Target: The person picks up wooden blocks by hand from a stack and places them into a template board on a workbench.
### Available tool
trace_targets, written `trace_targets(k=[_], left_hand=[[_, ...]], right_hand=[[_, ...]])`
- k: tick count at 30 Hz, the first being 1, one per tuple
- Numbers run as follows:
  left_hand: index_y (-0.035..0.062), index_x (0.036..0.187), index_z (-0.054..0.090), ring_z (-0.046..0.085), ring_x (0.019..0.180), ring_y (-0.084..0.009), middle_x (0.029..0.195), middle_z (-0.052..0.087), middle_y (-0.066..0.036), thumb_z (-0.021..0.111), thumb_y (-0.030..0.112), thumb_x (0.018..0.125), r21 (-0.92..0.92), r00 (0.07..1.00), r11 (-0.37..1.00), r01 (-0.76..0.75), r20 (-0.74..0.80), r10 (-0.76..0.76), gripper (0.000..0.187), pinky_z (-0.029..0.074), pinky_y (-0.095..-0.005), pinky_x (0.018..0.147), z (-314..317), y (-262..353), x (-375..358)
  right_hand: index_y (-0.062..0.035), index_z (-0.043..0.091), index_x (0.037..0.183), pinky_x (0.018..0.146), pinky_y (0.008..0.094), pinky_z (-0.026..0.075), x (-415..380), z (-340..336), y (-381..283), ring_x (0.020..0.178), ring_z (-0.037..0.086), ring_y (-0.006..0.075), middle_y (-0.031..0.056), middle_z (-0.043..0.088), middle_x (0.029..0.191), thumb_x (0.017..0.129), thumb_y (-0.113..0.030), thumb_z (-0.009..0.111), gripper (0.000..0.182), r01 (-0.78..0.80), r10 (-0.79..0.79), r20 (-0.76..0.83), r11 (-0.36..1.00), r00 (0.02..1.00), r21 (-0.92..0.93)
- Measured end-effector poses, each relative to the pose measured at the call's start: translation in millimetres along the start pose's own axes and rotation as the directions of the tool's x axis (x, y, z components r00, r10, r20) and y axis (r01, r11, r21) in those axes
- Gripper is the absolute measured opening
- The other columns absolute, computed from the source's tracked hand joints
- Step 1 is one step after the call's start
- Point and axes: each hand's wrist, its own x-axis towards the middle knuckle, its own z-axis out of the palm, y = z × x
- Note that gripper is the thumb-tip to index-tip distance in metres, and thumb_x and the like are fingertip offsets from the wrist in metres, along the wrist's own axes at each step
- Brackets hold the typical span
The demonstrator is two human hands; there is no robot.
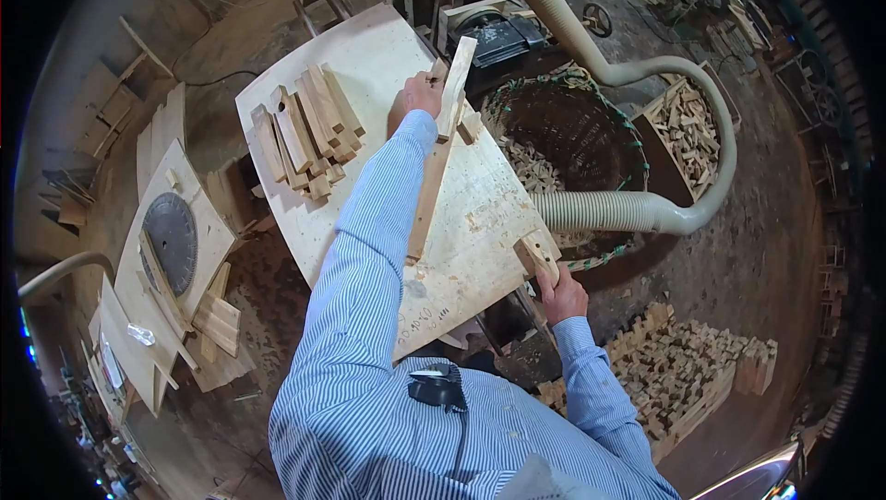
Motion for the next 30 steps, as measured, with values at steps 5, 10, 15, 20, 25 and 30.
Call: trace_targets(k=[5, 10, 15, 20, 25, 30], left_hand=[[0.0048, 0.111, 0.076, 0.073, 0.093, -0.0385, 0.101, 0.075, -0.022, 0.079, 0.019, 0.089, -0.123, 0.998, 0.991, 0.061, 0.034, -0.057, 0.026, 0.058, -0.0461, 0.087, -13.8, 14.0, -7.2], [0.0070, 0.122, 0.071, 0.074, 0.096, -0.0355, 0.101, 0.076, -0.020, 0.082, 0.019, 0.086, -0.060, 0.994, 0.993, 0.106, 0.012, -0.106, 0.040, 0.057, -0.0441, 0.091, -14.0, 16.4, -8.9], [0.0058, 0.138, 0.061, 0.072, 0.096, -0.0238, 0.108, 0.076, -0.013, 0.075, 0.014, 0.087, -0.181, 0.951, 0.943, 0.279, 0.190, -0.245, 0.053, 0.059, -0.0382, 0.085, -29.9, 13.1, 4.7], [-0.0015, 0.137, 0.059, 0.070, 0.093, -0.0199, 0.101, 0.071, -0.010, 0.074, 0.008, 0.086, -0.247, 0.968, 0.956, 0.159, 0.228, -0.102, 0.054, 0.058, -0.0334, 0.080, -48.4, -9.8, 34.3], [-0.0020, 0.144, 0.055, 0.073, 0.096, -0.0167, 0.104, 0.067, -0.007, 0.074, 0.010, 0.093, -0.397, 0.694, 0.819, 0.415, 0.720, -0.003, 0.056, 0.062, -0.0318, 0.085, -113.7, 57.8, 38.8], [-0.0004, 0.145, 0.054, 0.074, 0.097, -0.0174, 0.109, 0.067, -0.007, 0.072, 0.015, 0.097, -0.333, 0.511, 0.860, 0.387, 0.854, 0.101, 0.053, 0.063, -0.0327, 0.090, -120.7, 97.1, 25.3]], right_hand=[[-0.0046, 0.061, 0.100, 0.075, 0.0583, 0.056, -1.1, -7.1, -3.5, 0.084, 0.072, 0.0481, 0.0275, 0.073, 0.087, 0.102, -0.059, 0.059, 0.054, -0.017, 0.019, 0.029, 0.999, 0.999, -0.046], [-0.0043, 0.060, 0.099, 0.075, 0.0570, 0.056, -3.6, -22.4, -15.9, 0.084, 0.072, 0.0472, 0.0267, 0.073, 0.087, 0.102, -0.057, 0.060, 0.052, -0.042, 0.044, 0.058, 0.999, 0.997, -0.033], [-0.0036, 0.064, 0.108, 0.081, 0.0548, 0.056, -2.1, -35.0, -22.6, 0.092, 0.072, 0.0460, 0.0252, 0.074, 0.098, 0.101, -0.052, 0.064, 0.049, -0.107, 0.106, 0.137, 0.994, 0.985, 0.000], [-0.0013, 0.064, 0.126, 0.101, 0.0504, 0.047, 20.7, -40.1, -23.4, 0.116, 0.059, 0.0432, 0.0219, 0.062, 0.127, 0.092, -0.039, 0.079, 0.054, 0.196, -0.147, -0.233, 0.959, 0.961, 0.204], [-0.0016, 0.064, 0.137, 0.107, 0.0463, 0.050, 107.4, -84.7, -106.6, 0.125, 0.061, 0.0393, 0.0200, 0.062, 0.139, 0.092, -0.025, 0.082, 0.054, 0.522, -0.459, -0.408, 0.851, 0.789, 0.054], [-0.0080, 0.058, 0.144, 0.111, 0.0475, 0.048, 182.8, -75.1, -195.5, 0.135, 0.056, 0.0375, 0.0165, 0.058, 0.146, 0.086, -0.023, 0.084, 0.066, 0.719, -0.690, -0.353, 0.692, 0.633, -0.063]])
